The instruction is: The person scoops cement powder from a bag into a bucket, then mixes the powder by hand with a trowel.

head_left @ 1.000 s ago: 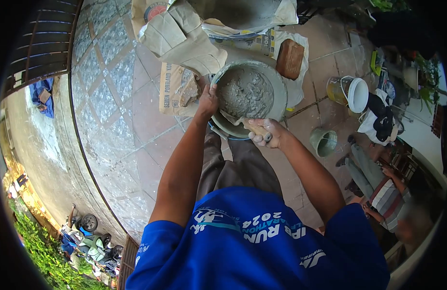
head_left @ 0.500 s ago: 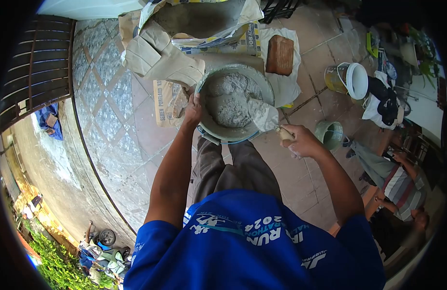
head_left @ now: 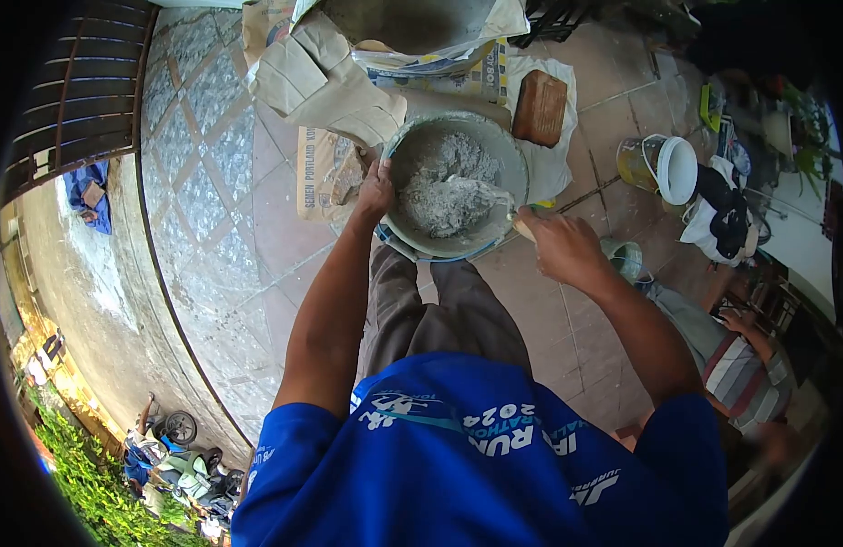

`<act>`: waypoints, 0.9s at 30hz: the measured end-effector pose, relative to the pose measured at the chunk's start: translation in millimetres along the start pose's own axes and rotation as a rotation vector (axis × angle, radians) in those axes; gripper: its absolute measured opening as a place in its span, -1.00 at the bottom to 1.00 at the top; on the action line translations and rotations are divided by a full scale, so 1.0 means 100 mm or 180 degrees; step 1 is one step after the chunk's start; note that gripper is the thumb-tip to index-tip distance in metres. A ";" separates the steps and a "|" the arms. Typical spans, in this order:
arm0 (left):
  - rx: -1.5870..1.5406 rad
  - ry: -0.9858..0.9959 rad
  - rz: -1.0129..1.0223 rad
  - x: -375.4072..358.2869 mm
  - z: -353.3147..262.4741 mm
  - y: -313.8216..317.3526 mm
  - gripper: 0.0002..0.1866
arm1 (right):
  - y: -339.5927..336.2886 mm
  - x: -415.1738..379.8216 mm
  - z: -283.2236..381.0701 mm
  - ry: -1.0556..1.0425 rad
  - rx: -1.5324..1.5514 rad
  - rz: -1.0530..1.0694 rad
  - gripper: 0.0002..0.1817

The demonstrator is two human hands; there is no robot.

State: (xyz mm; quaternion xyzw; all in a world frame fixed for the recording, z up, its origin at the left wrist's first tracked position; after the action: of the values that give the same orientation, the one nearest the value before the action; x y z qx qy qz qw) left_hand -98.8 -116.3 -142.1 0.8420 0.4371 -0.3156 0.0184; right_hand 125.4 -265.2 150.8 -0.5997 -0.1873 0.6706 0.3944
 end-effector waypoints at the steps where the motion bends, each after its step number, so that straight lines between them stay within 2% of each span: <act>1: 0.0092 -0.0036 0.0002 -0.09 -0.19 -0.06 -0.33 | 0.00 0.05 -0.03 0.0173 0.0013 -0.0103 -0.64; 3: 0.0167 -0.0088 0.0002 -0.13 -0.25 -0.07 -0.33 | 0.16 0.24 -0.14 0.0525 0.0066 -0.0286 -0.66; 5: 0.0119 -0.0110 -0.0038 -0.08 -0.12 -0.04 -0.33 | 0.78 0.73 -0.19 0.0618 0.0142 -0.0398 -0.69; 8: 0.0305 -0.0202 0.0013 -0.12 -0.24 -0.08 -0.32 | 1.17 0.95 0.06 0.0556 0.0299 -0.0142 -0.73; 11: 0.0178 -0.0020 0.0040 -0.09 -0.18 -0.07 -0.32 | 0.59 0.48 0.07 -0.0056 0.0025 0.0188 -0.77; 14: 0.0374 -0.0256 -0.0169 -0.05 -0.06 -0.03 -0.30 | 0.00 0.13 0.04 -0.0086 -0.0114 0.0139 -0.79; 17: 0.0173 -0.0063 0.0037 -0.11 -0.22 -0.07 -0.29 | 0.08 0.36 0.00 0.0351 -0.0174 -0.0381 -0.79; 19: 0.0201 -0.0035 0.0056 -0.11 -0.23 -0.07 -0.29 | 0.82 0.83 0.01 0.0514 -0.0221 -0.0588 -0.80; 20: 0.0212 -0.0021 0.0044 -0.11 -0.22 -0.08 -0.29 | 1.04 0.99 0.02 0.0575 -0.0250 -0.0697 -0.80; 21: 0.0192 0.0002 -0.0009 -0.09 -0.19 -0.08 -0.30 | 1.04 1.03 0.06 0.0406 -0.0154 -0.0511 -0.79; 23: 0.0145 0.0051 -0.0071 -0.05 -0.06 -0.05 -0.31 | 0.93 0.98 0.10 0.0107 0.0036 -0.0124 -0.78; 25: 0.0192 -0.0048 0.0045 -0.07 -0.07 -0.05 -0.32 | 0.35 0.60 0.05 -0.0300 -0.0093 0.0131 -0.74; 27: 0.0249 -0.0115 0.0061 -0.12 -0.24 -0.09 -0.32 | -0.08 0.36 0.00 -0.0068 -0.0253 0.0140 -0.72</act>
State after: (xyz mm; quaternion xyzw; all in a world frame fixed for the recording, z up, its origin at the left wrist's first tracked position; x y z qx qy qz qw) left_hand -97.8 -112.3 -113.7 0.8404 0.4159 -0.3474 -0.0037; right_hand 129.0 -233.3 133.1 -0.6116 -0.2048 0.6775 0.3534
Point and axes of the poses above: each hand's wrist, its own x-axis towards the middle knuckle, its own y-axis out of the palm, z = x × y, the point moved 4 cm from there along x, towards the middle knuckle, and after that the axes turned 1 degree about y, right-handed, at the moved point
